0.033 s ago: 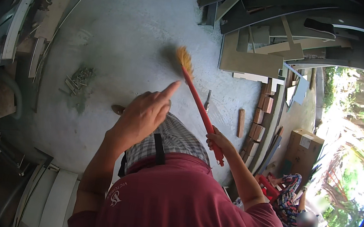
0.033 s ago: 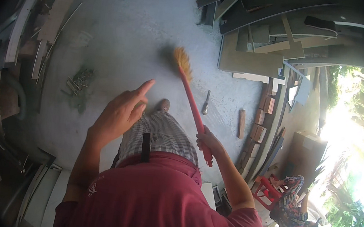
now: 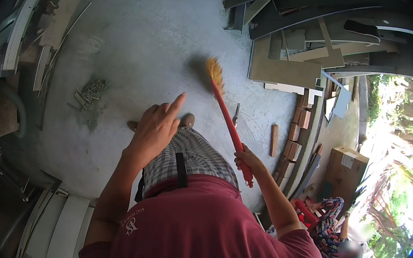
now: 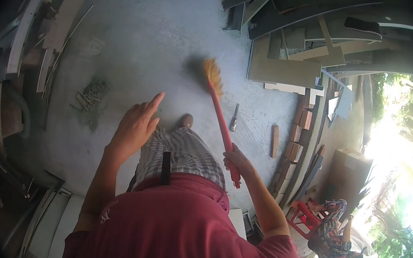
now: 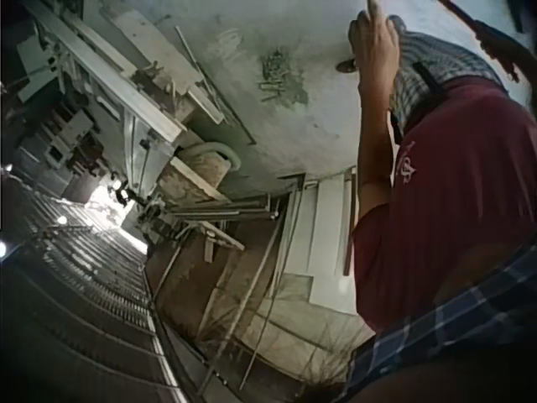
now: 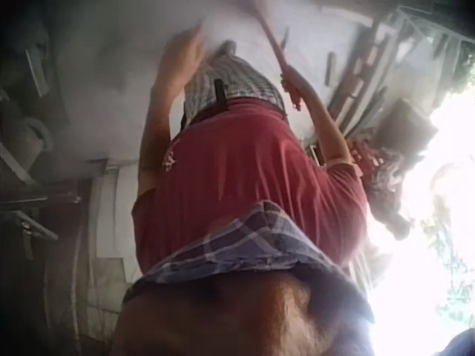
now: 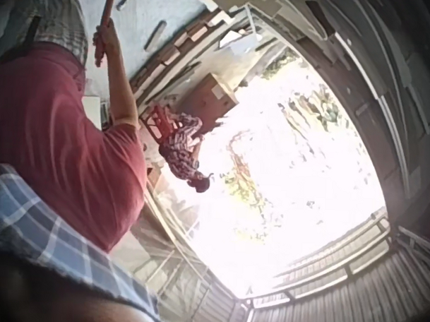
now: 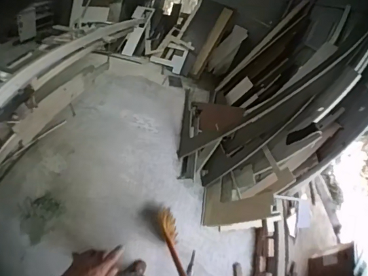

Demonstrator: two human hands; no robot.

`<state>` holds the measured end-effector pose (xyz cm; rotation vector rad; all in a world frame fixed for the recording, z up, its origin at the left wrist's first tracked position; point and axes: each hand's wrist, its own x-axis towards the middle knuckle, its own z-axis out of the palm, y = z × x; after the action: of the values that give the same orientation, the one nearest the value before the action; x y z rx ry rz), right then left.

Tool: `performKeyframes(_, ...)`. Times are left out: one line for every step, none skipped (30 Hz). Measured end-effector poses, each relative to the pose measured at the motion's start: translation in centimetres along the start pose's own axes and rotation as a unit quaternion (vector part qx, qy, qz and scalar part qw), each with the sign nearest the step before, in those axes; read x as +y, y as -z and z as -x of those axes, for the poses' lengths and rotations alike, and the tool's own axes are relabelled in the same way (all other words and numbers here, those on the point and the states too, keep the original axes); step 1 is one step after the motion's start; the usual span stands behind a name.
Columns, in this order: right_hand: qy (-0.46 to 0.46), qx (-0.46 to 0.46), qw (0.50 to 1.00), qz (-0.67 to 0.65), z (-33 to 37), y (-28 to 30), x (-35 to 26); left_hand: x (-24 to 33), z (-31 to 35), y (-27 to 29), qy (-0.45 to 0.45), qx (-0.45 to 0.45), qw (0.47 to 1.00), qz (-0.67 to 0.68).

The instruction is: Sweep wood scraps and sawdust from the floor near the sliding table saw.

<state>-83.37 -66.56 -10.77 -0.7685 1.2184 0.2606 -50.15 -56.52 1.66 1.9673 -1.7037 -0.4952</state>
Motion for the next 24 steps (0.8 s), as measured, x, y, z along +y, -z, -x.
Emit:
performKeyframes(0.002,-0.002,0.999,-0.038,-1.0,0.7,0.9,-2.8,2.3,-3.1,0.059,-0.026,0.998,-0.018)
performKeyframes(0.02,0.004,0.999,-0.049,-2.5,1.2,1.5,-5.7,4.6,-6.4,0.152,-0.071,0.983,0.076)
performKeyframes(0.024,0.0,0.998,-0.063,-3.9,1.5,2.0,-8.8,7.1,-9.9,0.219,-0.058,0.96,0.166)
performKeyframes(-0.004,-0.007,0.997,-0.073,-5.3,1.8,2.1,-11.6,10.0,-13.2,0.303,-0.056,0.93,0.2)
performKeyframes(-0.037,0.006,0.997,-0.068,-6.4,1.9,2.1,-14.3,12.8,-16.3,0.401,-0.042,0.884,0.237)
performKeyframes(-0.026,-0.026,0.995,-0.095,-7.1,1.6,2.3,-16.4,16.9,-18.2,0.489,-0.058,0.815,0.304)
performKeyframes(-0.028,-0.027,0.994,-0.105,-7.8,1.3,2.2,-17.6,21.0,-19.8,0.613,-0.041,0.737,0.28)
performKeyframes(-0.024,-0.058,0.992,-0.109,-8.1,1.1,1.9,-18.0,25.3,-20.5,0.697,-0.037,0.676,0.235)
performKeyframes(-0.014,-0.092,0.99,-0.106,-8.3,0.7,1.5,-18.9,28.6,-20.4,0.781,-0.075,0.587,0.199)
performKeyframes(0.002,-0.12,0.985,-0.127,-8.1,0.6,1.1,-19.3,31.1,-20.1,0.804,-0.043,0.536,0.255)
performKeyframes(-0.021,-0.092,0.987,-0.132,-7.8,0.4,0.6,-19.5,32.5,-19.8,0.846,-0.021,0.457,0.275)
performKeyframes(-0.016,-0.105,0.983,-0.148,-7.3,0.3,0.1,-19.3,33.0,-19.7,0.838,-0.028,0.461,0.291)
performKeyframes(-0.005,-0.133,0.977,-0.166,-6.8,0.2,-0.4,-18.9,32.9,-19.3,0.796,0.015,0.515,0.318)
performKeyframes(-0.012,-0.136,0.975,-0.177,-6.1,0.1,-0.8,-18.5,32.2,-18.8,0.754,0.058,0.561,0.335)
performKeyframes(-0.019,-0.127,0.976,-0.177,-5.3,0.1,-1.2,-18.1,30.8,-18.3,0.731,0.036,0.596,0.329)
performKeyframes(-0.021,-0.127,0.978,-0.162,-4.6,0.1,-1.6,-17.9,28.8,-17.9,0.717,0.017,0.627,0.304)
performKeyframes(-0.019,-0.133,0.981,-0.141,-3.9,0.1,-2.0,-17.7,26.4,-17.6,0.705,0.01,0.63,0.326)
performKeyframes(-0.02,-0.107,0.987,-0.119,-3.3,0.0,-2.3,-17.5,23.9,-17.3,0.704,0.007,0.633,0.322)
performKeyframes(-0.019,-0.108,0.987,-0.12,-2.7,0.0,-2.5,-17.2,21.3,-17.0,0.685,0.021,0.633,0.36)
performKeyframes(0.005,-0.066,0.996,-0.066,-2.1,0.0,-2.7,-16.9,18.8,-16.8,0.678,0.038,0.633,0.372)
performKeyframes(0.042,-0.041,0.998,-0.011,-1.5,0.1,-2.7,-16.5,16.4,-16.7,0.644,0.051,0.65,0.4)
performKeyframes(0.043,-0.013,0.999,0.012,-1.3,0.3,-2.8,-16.0,14.1,-16.5,0.624,0.067,0.665,0.404)
performKeyframes(0.034,-0.001,0.999,0.01,-1.0,0.6,-2.8,-15.6,12.2,-16.3,0.588,0.046,0.691,0.417)
performKeyframes(0.051,0.034,0.998,0.011,-0.7,1.1,-2.7,-15.1,10.8,-16.0,0.566,0.031,0.715,0.41)
